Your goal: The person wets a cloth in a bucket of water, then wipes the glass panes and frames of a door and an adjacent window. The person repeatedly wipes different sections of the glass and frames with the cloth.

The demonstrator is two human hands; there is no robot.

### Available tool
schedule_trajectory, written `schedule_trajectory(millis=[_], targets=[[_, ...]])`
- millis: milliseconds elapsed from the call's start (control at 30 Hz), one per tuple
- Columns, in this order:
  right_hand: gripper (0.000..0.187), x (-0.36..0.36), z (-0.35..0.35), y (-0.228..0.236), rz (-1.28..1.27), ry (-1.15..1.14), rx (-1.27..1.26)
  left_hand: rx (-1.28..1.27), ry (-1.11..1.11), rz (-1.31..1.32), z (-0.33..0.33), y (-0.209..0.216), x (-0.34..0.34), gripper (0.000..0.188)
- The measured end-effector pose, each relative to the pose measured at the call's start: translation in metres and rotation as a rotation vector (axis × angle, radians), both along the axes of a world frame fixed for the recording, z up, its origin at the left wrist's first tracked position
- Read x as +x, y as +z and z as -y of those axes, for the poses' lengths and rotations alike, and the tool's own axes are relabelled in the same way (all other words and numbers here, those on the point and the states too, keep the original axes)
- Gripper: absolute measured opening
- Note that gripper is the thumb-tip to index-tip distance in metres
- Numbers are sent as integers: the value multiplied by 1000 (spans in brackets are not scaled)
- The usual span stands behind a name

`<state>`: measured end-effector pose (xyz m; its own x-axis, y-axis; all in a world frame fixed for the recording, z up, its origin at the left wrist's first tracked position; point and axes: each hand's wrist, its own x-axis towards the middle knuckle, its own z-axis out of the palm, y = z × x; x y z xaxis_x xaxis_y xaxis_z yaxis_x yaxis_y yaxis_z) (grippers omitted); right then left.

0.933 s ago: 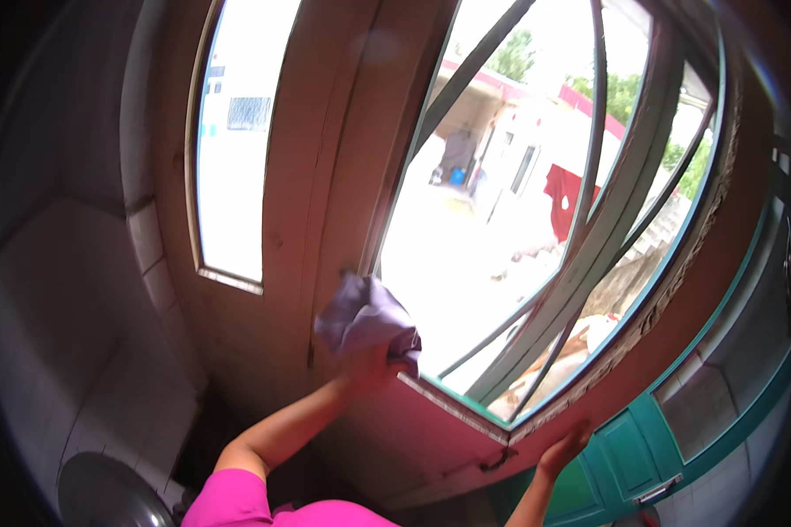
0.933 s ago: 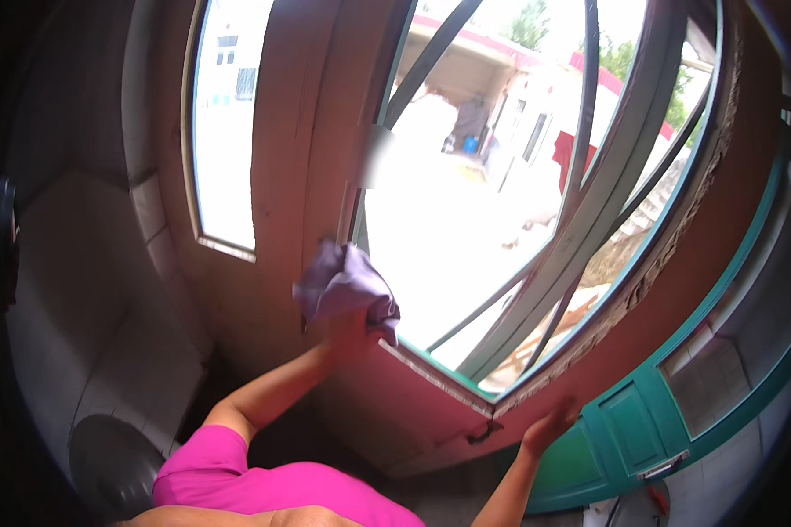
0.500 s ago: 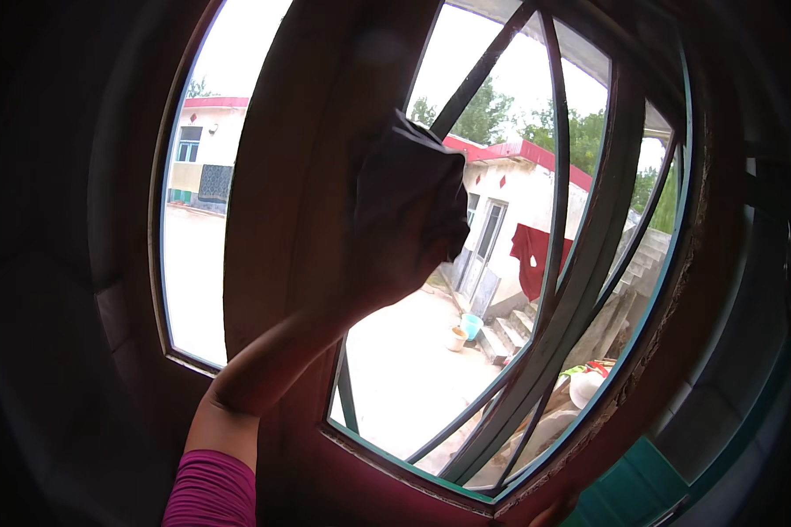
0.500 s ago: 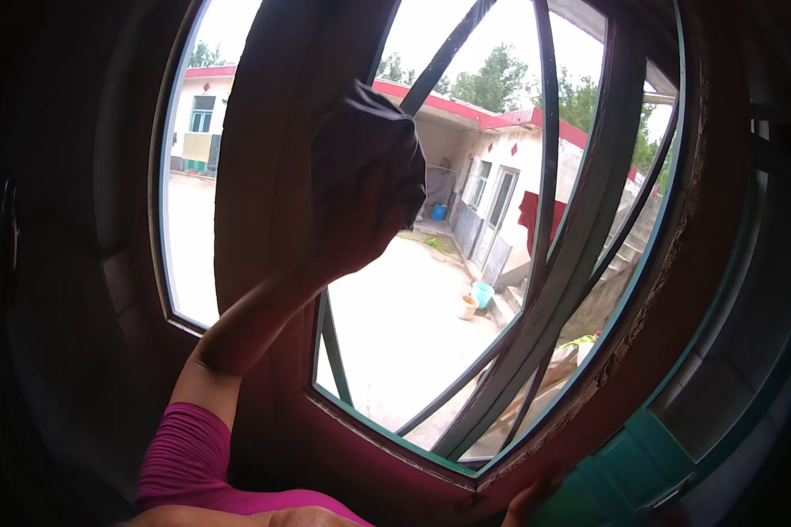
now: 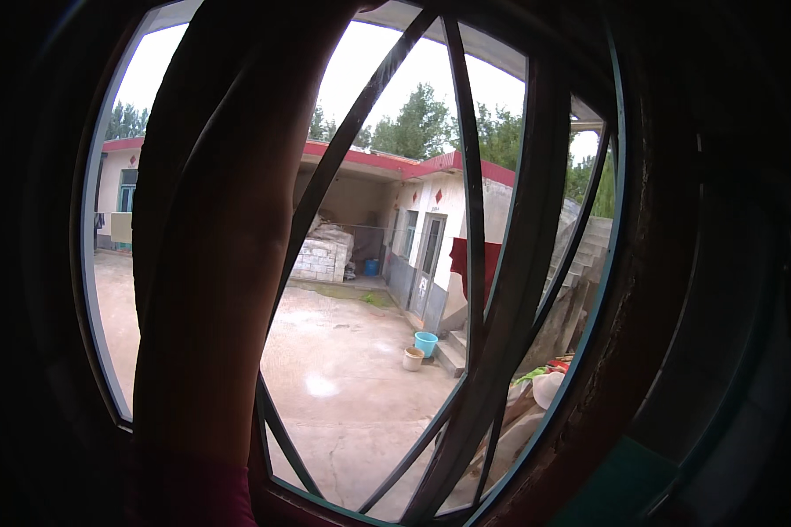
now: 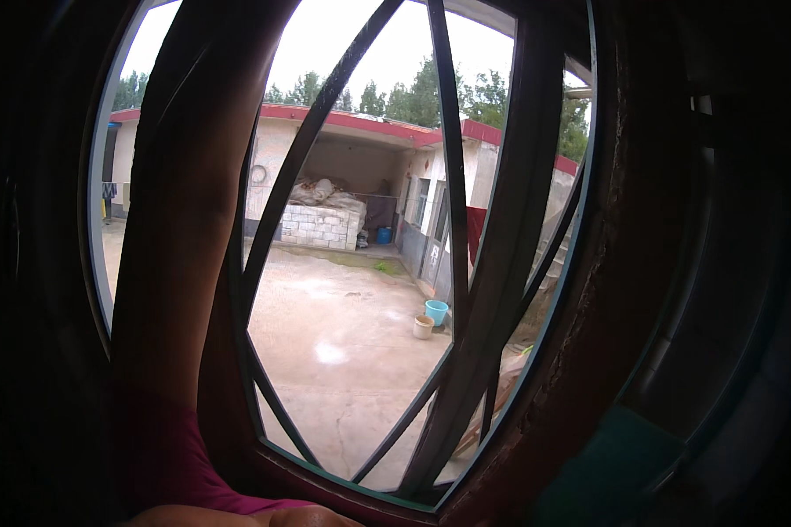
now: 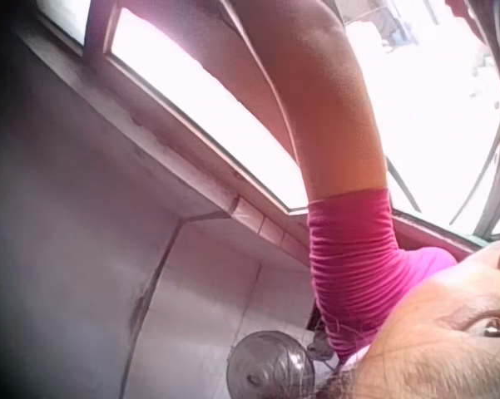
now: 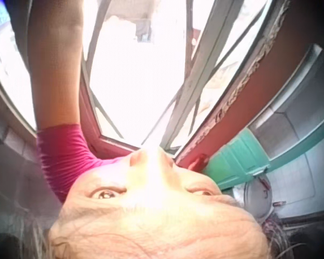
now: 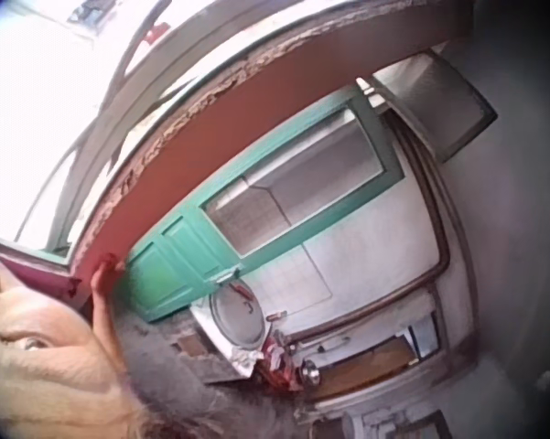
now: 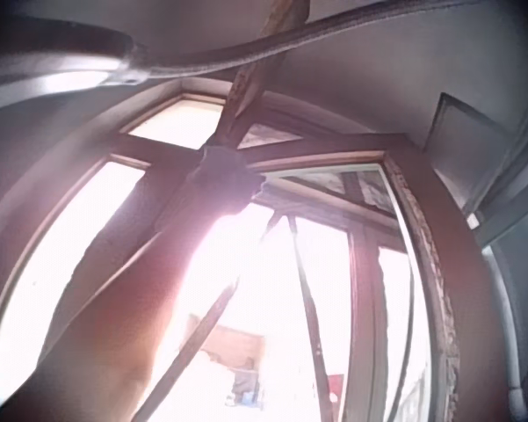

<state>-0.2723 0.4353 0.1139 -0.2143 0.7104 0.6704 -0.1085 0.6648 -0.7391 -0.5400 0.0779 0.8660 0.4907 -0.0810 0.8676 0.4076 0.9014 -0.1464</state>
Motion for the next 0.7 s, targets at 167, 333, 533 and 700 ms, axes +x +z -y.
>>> schedule_trajectory(millis=[167, 333, 533, 700], targets=[[54, -5, 1, 0, -27, 81, 58, 136, -116, 126, -65, 21, 14, 18], [58, 3, 10, 28, -9, 160, -24, -150, -60, 34, -209, 23, 89, 23], [71, -11, -15, 13, -12, 145, 9, 134, -298, -397, -257, 1, 129, 32], [77, -22, -15, 35, -16, 291, -75, -147, -318, -547, -272, -1, 98, 33]])
